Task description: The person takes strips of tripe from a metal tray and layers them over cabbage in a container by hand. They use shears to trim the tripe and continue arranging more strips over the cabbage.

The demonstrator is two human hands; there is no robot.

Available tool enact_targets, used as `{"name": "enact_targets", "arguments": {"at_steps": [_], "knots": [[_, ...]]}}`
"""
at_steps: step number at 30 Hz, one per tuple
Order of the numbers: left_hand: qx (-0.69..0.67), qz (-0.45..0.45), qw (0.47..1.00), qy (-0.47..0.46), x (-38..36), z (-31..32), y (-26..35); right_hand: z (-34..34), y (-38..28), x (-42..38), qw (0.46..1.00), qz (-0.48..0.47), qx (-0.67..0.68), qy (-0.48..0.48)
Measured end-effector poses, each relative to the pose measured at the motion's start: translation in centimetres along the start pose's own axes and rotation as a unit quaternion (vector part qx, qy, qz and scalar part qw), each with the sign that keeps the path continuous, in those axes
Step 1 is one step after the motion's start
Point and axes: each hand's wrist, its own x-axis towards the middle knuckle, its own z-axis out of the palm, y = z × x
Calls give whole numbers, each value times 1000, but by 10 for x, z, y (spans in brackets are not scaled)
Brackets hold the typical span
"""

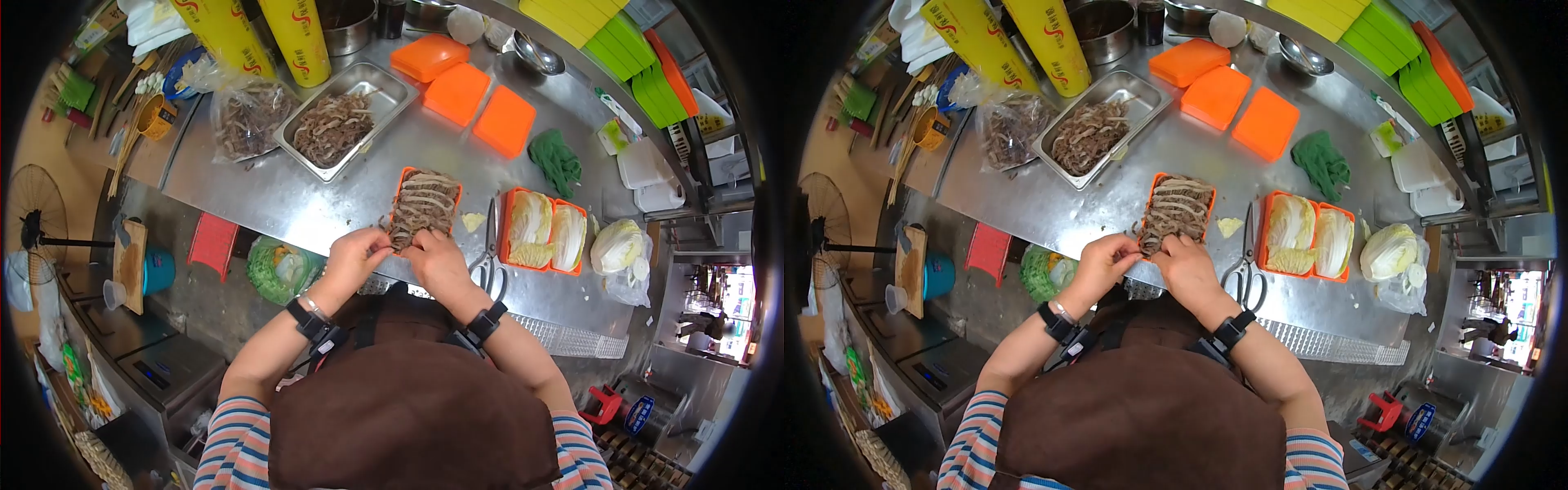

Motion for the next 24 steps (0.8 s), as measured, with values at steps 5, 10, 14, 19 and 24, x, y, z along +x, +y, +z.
{"name": "enact_targets", "arguments": {"at_steps": [5, 10, 14, 19, 24], "knots": [[170, 169, 971, -4, 12, 5, -6, -1, 0, -1, 1000, 6, 5, -1], [193, 260, 946, -3, 5, -1, -6, -1, 1, -1, 1000, 8, 3, -11], [227, 295, 928, -29, 7, -5, -15, -2, 1, -2, 1000, 5, 9, -17], [241, 273, 931, -34, 7, -4, -6, -6, -2, -1, 1000, 9, 5, -25], [155, 156, 973, 68, 12, -15, -18, -10, -2, -1, 999, 6, 14, -31]]}}
